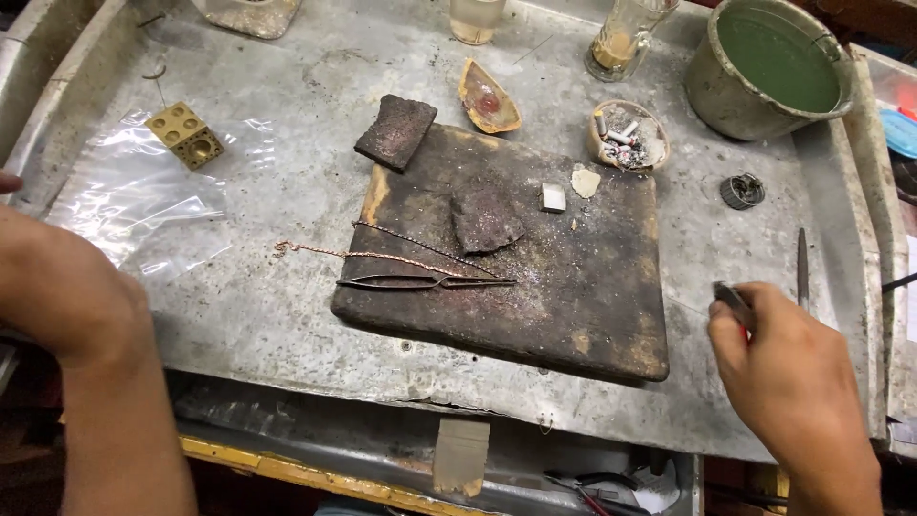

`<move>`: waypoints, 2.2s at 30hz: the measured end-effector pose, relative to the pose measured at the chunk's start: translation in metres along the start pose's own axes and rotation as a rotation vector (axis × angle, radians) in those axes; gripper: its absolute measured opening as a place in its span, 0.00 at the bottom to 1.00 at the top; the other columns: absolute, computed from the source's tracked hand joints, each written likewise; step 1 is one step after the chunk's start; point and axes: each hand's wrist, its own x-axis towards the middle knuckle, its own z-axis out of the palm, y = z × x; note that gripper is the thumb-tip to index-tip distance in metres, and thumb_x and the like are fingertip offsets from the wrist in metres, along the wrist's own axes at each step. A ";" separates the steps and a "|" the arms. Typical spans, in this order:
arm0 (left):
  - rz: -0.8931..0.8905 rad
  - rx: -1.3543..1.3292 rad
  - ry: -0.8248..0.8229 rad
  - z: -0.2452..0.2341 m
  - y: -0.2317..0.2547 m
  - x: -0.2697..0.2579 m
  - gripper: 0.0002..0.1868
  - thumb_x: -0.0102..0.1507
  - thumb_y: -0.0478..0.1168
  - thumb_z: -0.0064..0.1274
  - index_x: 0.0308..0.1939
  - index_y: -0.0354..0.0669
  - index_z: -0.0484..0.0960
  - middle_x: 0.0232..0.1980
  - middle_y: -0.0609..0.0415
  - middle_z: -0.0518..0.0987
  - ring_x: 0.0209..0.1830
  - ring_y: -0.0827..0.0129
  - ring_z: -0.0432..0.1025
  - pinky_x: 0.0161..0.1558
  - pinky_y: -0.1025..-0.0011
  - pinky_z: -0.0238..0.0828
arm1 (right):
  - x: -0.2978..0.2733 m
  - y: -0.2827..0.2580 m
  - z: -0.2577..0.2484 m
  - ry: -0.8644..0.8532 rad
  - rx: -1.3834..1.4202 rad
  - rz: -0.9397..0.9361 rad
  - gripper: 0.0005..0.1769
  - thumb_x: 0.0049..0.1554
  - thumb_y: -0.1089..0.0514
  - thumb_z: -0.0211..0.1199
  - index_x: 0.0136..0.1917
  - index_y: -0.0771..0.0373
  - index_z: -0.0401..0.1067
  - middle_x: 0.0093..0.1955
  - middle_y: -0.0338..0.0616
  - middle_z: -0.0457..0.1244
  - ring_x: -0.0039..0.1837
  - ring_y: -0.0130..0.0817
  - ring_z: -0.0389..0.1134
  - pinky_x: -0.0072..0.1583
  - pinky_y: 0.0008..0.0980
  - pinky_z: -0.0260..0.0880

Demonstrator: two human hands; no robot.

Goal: Soldering and adjusting a metal chain on a jewelry workbench using a torch and tweezers.

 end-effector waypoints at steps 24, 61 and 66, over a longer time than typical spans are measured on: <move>0.364 -0.255 -0.098 0.008 0.153 0.031 0.12 0.59 0.38 0.41 0.23 0.35 0.62 0.20 0.53 0.71 0.25 0.60 0.59 0.47 0.64 0.42 | -0.020 -0.054 0.021 -0.501 1.482 -0.581 0.09 0.53 0.56 0.44 0.46 0.59 0.51 0.23 0.49 0.50 0.21 0.23 0.39 0.22 0.20 0.37; 0.289 -0.405 -0.403 0.017 0.137 -0.005 0.13 0.59 0.36 0.43 0.26 0.26 0.74 0.22 0.45 0.70 0.26 0.57 0.66 0.37 0.66 0.59 | 0.000 -0.016 0.100 0.716 1.376 -0.654 0.14 0.49 0.56 0.54 0.42 0.59 0.51 0.34 0.47 0.55 0.37 0.33 0.61 0.43 0.31 0.70; 0.284 -0.452 -0.388 0.018 0.134 -0.009 0.14 0.59 0.36 0.40 0.26 0.23 0.71 0.22 0.43 0.69 0.24 0.53 0.67 0.37 0.62 0.56 | 0.000 -0.017 0.103 0.731 1.350 -0.712 0.13 0.47 0.58 0.54 0.41 0.59 0.51 0.33 0.50 0.55 0.36 0.36 0.61 0.42 0.33 0.72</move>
